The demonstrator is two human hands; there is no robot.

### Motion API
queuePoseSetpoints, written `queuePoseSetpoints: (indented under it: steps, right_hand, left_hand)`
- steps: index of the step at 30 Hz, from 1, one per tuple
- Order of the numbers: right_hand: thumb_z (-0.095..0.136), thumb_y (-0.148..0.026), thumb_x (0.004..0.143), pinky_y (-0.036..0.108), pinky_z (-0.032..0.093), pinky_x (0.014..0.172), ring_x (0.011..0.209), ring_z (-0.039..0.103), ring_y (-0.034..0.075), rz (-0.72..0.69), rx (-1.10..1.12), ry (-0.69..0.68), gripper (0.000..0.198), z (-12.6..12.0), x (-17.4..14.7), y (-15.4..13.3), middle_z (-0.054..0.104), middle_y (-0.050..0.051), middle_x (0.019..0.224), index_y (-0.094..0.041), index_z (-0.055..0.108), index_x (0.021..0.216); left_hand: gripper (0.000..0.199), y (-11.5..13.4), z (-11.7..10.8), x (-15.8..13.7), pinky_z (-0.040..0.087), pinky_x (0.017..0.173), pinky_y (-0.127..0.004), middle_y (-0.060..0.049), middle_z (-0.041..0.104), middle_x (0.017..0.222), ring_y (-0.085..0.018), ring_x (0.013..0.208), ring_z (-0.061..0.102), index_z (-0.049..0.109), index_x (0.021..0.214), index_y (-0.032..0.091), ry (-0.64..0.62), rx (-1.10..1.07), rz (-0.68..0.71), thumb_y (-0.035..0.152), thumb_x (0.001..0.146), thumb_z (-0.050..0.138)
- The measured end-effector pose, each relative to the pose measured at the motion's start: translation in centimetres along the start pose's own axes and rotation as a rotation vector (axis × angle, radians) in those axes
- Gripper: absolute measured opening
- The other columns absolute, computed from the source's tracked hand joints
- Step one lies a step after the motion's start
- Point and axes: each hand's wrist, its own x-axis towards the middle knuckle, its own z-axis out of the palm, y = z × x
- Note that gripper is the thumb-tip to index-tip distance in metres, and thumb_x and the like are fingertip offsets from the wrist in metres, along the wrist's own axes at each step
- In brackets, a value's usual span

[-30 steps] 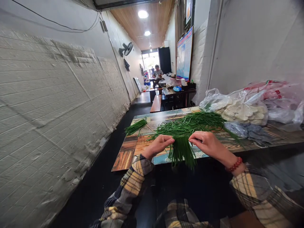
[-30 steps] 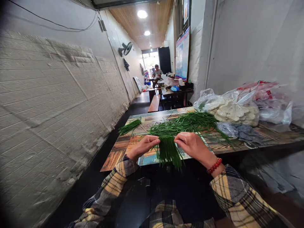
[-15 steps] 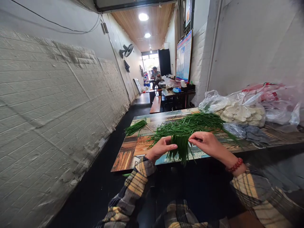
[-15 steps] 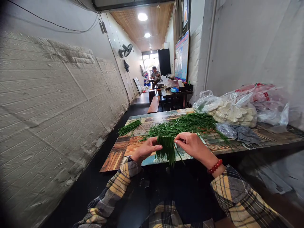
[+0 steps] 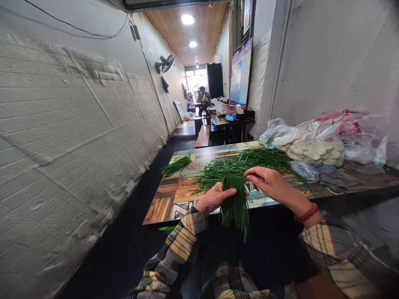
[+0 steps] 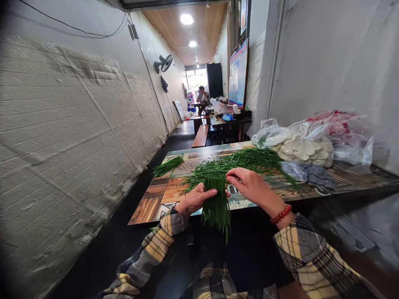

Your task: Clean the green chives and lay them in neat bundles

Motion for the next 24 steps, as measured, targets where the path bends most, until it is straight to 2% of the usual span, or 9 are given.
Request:
queuePoseSetpoints:
  steps: [7,10,12,15,18,24]
  right_hand:
    - [0.041,-0.039,0.094,0.029,0.046,0.071,0.079,0.063,0.017,-0.035,-0.025,0.022,0.028,0.2,0.6,-0.5,0.068,0.004,0.093,-0.021,0.062,0.1]
    - [0.043,-0.04,0.093,0.029,0.045,0.072,0.078,0.063,0.017,-0.042,-0.046,-0.014,0.028,0.4,0.8,-1.2,0.068,0.004,0.092,-0.021,0.06,0.102]
    - [0.045,-0.042,0.092,0.029,0.045,0.071,0.078,0.062,0.017,-0.065,-0.066,-0.043,0.029,0.5,0.9,-1.7,0.067,0.004,0.091,-0.02,0.059,0.104]
    - [0.048,-0.045,0.09,0.029,0.045,0.072,0.083,0.062,0.018,-0.129,-0.111,-0.072,0.032,0.9,1.1,-2.5,0.066,0.006,0.094,-0.018,0.058,0.104]
    - [0.049,-0.048,0.09,0.03,0.044,0.071,0.082,0.061,0.019,-0.171,-0.187,-0.081,0.035,1.4,1.2,-3.1,0.065,0.007,0.095,-0.016,0.057,0.103]
    - [0.041,-0.052,0.092,0.028,0.039,0.066,0.078,0.061,0.019,-0.212,-0.338,-0.07,0.038,2.5,1.4,-3.7,0.065,0.006,0.089,-0.018,0.057,0.095]
  left_hand:
    - [0.05,0.1,0.6,0.1,0.051,0.076,-0.035,-0.012,0.073,0.086,-0.023,0.079,0.067,0.068,0.106,0.011,-0.033,-0.054,-0.026,0.043,0.069,0.075]
    - [0.046,0.2,1.0,0.2,0.049,0.067,-0.031,-0.008,0.07,0.073,-0.019,0.069,0.064,0.069,0.095,0.011,-0.033,-0.056,-0.026,0.046,0.066,0.077]
    - [0.042,0.2,1.1,0.2,0.044,0.058,-0.026,-0.002,0.062,0.059,-0.013,0.057,0.057,0.067,0.078,0.011,0.012,-0.008,-0.012,0.048,0.061,0.079]
    - [0.048,0.0,1.0,0.3,0.03,0.046,-0.021,0.006,0.041,0.044,-0.004,0.044,0.035,0.052,0.052,0.012,0.107,0.141,-0.005,0.052,0.056,0.08]
    - [0.055,0.0,0.9,0.3,0.02,0.045,-0.022,0.008,0.028,0.044,-0.003,0.046,0.022,0.043,0.046,0.013,0.118,0.279,0.008,0.055,0.057,0.077]
    - [0.049,0.2,1.2,0.3,0.025,0.051,-0.023,0.005,0.04,0.053,-0.006,0.055,0.031,0.054,0.054,0.011,0.042,0.299,0.067,0.055,0.063,0.073]
